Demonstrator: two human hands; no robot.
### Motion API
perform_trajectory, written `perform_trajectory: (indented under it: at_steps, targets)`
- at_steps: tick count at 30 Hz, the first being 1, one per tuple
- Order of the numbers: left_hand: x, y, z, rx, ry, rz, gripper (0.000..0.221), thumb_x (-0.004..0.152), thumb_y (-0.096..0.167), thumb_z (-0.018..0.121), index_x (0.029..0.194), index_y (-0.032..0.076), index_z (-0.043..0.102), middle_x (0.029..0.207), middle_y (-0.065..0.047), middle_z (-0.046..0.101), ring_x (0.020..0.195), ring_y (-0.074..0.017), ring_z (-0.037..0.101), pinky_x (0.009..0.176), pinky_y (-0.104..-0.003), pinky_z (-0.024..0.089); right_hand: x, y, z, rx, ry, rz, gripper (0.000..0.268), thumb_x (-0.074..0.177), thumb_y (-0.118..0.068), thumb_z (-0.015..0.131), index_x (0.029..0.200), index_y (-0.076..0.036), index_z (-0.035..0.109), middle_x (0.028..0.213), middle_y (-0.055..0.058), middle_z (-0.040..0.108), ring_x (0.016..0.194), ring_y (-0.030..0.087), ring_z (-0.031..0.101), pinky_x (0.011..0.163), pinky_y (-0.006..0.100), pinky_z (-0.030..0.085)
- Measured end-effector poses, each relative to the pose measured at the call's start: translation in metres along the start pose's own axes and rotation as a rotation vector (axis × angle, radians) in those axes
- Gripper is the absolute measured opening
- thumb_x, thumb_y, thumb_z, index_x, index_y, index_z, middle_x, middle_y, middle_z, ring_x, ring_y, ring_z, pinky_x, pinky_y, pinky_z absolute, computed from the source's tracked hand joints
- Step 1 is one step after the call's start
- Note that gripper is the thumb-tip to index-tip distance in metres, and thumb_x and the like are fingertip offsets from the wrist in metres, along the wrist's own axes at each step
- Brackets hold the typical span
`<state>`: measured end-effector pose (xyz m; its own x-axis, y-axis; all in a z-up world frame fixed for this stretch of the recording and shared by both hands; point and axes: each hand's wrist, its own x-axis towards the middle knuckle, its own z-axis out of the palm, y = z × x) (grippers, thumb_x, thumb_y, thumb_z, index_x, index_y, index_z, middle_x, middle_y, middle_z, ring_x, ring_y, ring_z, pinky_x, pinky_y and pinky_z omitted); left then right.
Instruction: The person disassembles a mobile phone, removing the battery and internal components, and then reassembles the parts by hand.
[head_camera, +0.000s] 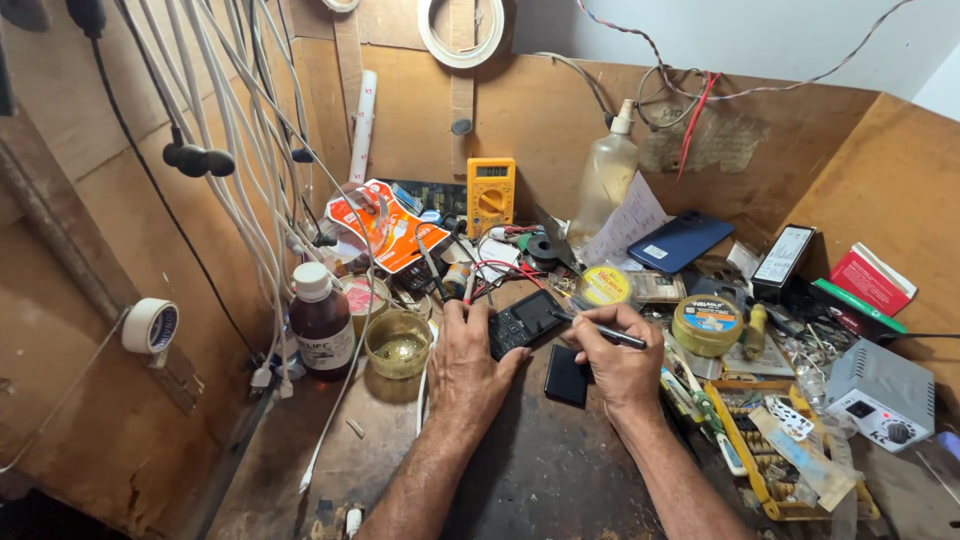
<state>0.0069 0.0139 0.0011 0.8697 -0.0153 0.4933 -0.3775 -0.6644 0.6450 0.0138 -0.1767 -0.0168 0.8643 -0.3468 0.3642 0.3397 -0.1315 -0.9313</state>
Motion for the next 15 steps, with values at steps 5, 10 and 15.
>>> perform_trajectory:
  at_steps: [5, 10, 15]
  targets:
    - [-0.001, -0.001, 0.001, -0.062, 0.073, 0.035, 0.062, 0.072, 0.03, 0.088, 0.12, 0.002, 0.06, 0.112, -0.017, 0.055, 0.105, -0.0345, 0.06, 0.086, -0.047, 0.051, -0.006, -0.012, 0.001, 0.128, 0.066, -0.038, 0.015, 0.087, -0.008, 0.074, 0.097, -0.001, 0.066, 0.082, 0.008, 0.076, 0.068, 0.01, 0.073, 0.055, 0.022, 0.059]
    - [0.013, 0.002, 0.015, -0.415, 0.244, -0.11, 0.034, 0.104, 0.034, 0.058, 0.113, 0.001, 0.062, 0.109, -0.014, 0.063, 0.101, -0.0288, 0.065, 0.087, -0.043, 0.052, -0.007, -0.021, 0.006, 0.056, 0.08, -0.092, 0.01, 0.089, -0.007, 0.075, 0.094, 0.0, 0.072, 0.081, 0.009, 0.073, 0.067, 0.01, 0.069, 0.055, 0.024, 0.056]
    - [0.049, -0.008, 0.038, -1.207, -0.004, -0.588, 0.028, 0.105, 0.025, 0.038, 0.114, 0.004, 0.054, 0.106, -0.017, 0.07, 0.089, -0.0261, 0.072, 0.078, -0.04, 0.058, -0.01, -0.015, -0.001, 0.179, 0.091, -0.044, 0.005, 0.089, -0.003, 0.067, 0.09, 0.0, 0.071, 0.076, 0.012, 0.073, 0.06, 0.016, 0.067, 0.053, 0.028, 0.055]
